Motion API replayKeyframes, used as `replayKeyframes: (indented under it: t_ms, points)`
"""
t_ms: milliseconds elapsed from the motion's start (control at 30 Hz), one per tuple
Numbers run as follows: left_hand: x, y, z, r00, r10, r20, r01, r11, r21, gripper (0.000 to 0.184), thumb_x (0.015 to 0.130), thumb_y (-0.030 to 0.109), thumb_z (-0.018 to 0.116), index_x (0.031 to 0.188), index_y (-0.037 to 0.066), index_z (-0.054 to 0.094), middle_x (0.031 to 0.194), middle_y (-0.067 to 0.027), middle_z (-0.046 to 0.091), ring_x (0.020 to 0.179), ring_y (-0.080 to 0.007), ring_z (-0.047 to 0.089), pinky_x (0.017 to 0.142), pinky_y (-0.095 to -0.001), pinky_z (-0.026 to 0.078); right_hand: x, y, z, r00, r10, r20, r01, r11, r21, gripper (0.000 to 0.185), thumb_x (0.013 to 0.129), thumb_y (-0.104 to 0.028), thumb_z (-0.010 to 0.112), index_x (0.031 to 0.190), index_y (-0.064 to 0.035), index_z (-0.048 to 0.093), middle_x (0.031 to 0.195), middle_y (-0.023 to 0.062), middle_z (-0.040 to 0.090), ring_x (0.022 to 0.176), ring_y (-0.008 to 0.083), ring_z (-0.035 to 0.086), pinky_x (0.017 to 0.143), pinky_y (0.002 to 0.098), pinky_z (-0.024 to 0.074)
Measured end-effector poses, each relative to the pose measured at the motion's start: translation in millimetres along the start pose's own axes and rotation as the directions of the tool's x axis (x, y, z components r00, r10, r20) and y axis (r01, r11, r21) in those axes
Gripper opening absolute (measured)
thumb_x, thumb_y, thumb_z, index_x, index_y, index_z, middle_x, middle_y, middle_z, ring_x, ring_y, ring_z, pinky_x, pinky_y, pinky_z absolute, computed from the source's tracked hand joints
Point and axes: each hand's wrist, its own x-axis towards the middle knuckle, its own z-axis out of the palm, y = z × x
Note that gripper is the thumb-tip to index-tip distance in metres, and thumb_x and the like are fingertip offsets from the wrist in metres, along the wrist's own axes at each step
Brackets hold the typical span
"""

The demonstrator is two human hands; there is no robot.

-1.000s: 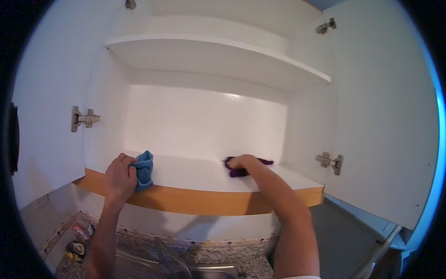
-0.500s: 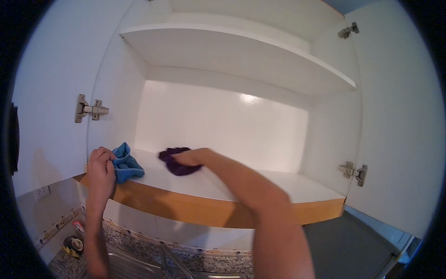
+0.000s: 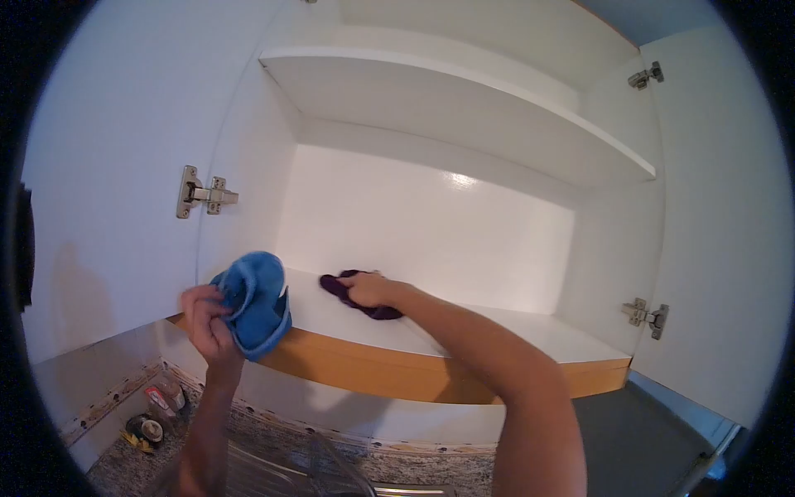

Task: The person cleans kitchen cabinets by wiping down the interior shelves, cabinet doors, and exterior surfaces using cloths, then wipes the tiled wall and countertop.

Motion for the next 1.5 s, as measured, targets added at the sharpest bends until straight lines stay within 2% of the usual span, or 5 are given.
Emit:
replayKeyframes:
  t_ms: [267, 333, 733, 1200, 1500]
  points:
    - [-30, -2, 5, 0.974, -0.117, -0.193, 0.141, 0.983, 0.114, 0.029, 0.095, 0.025, 0.039, 0.096, -0.001, 0.052, 0.104, -0.0156, 0.045, 0.095, -0.0265, 0.049, 0.083, -0.0382, 0.041, 107, -101, 7, 0.981, -0.186, -0.051, 0.192, 0.964, 0.183, 0.047, 0.077, -0.014, 0.043, 0.124, -0.0066, 0.049, 0.117, 0.0216, 0.055, 0.106, 0.0346, 0.054, 0.092, 0.0392, 0.0402]
    - [-31, 1, 12, 0.536, -0.843, -0.040, 0.434, 0.316, -0.844, 0.026, 0.093, 0.027, 0.043, 0.108, 0.007, 0.042, 0.101, -0.0088, 0.046, 0.090, -0.0192, 0.051, 0.079, -0.0312, 0.045, 111, -106, 14, 0.975, -0.204, -0.091, 0.216, 0.964, 0.156, 0.053, 0.079, -0.014, 0.043, 0.132, -0.0100, 0.043, 0.125, 0.0207, 0.051, 0.114, 0.0331, 0.049, 0.097, 0.0373, 0.0369]
    - [-74, -40, 7, 0.847, -0.522, -0.098, 0.411, 0.761, -0.502, 0.024, 0.089, 0.018, 0.051, 0.102, -0.002, 0.048, 0.104, -0.0114, 0.039, 0.096, -0.0201, 0.044, 0.087, -0.0346, 0.036, 80, -151, 2, 0.952, 0.016, -0.306, 0.207, 0.705, 0.679, 0.036, 0.076, -0.001, 0.052, 0.110, 0.0000, 0.060, 0.097, 0.0148, 0.064, 0.085, 0.0205, 0.062, 0.078, 0.0288, 0.0485]
    - [-64, -21, 0, 0.921, -0.389, -0.024, 0.356, 0.864, -0.355, 0.033, 0.081, 0.021, 0.058, 0.107, 0.002, 0.049, 0.115, -0.0185, 0.045, 0.102, -0.0342, 0.045, 0.085, -0.0442, 0.038, -25, -264, 18, 0.055, -0.676, -0.735, 0.939, 0.286, -0.192, 0.029, 0.065, 0.004, 0.060, 0.090, -0.0052, 0.050, 0.093, 0.0109, 0.047, 0.084, 0.0259, 0.054, 0.073, 0.0329, 0.0482]
    - [-8, 21, -34, 0.975, -0.049, 0.218, -0.002, 0.974, 0.227, 0.032, 0.063, -0.006, 0.051, 0.095, -0.005, 0.053, 0.102, -0.0189, 0.047, 0.098, -0.0387, 0.046, 0.085, -0.0472, 0.040, -70, -78, -30, 0.993, 0.075, -0.094, -0.090, 0.981, -0.174, 0.034, 0.075, -0.014, 0.048, 0.104, -0.0087, 0.063, 0.097, 0.0214, 0.061, 0.093, 0.0345, 0.059, 0.082, 0.0426, 0.0458]
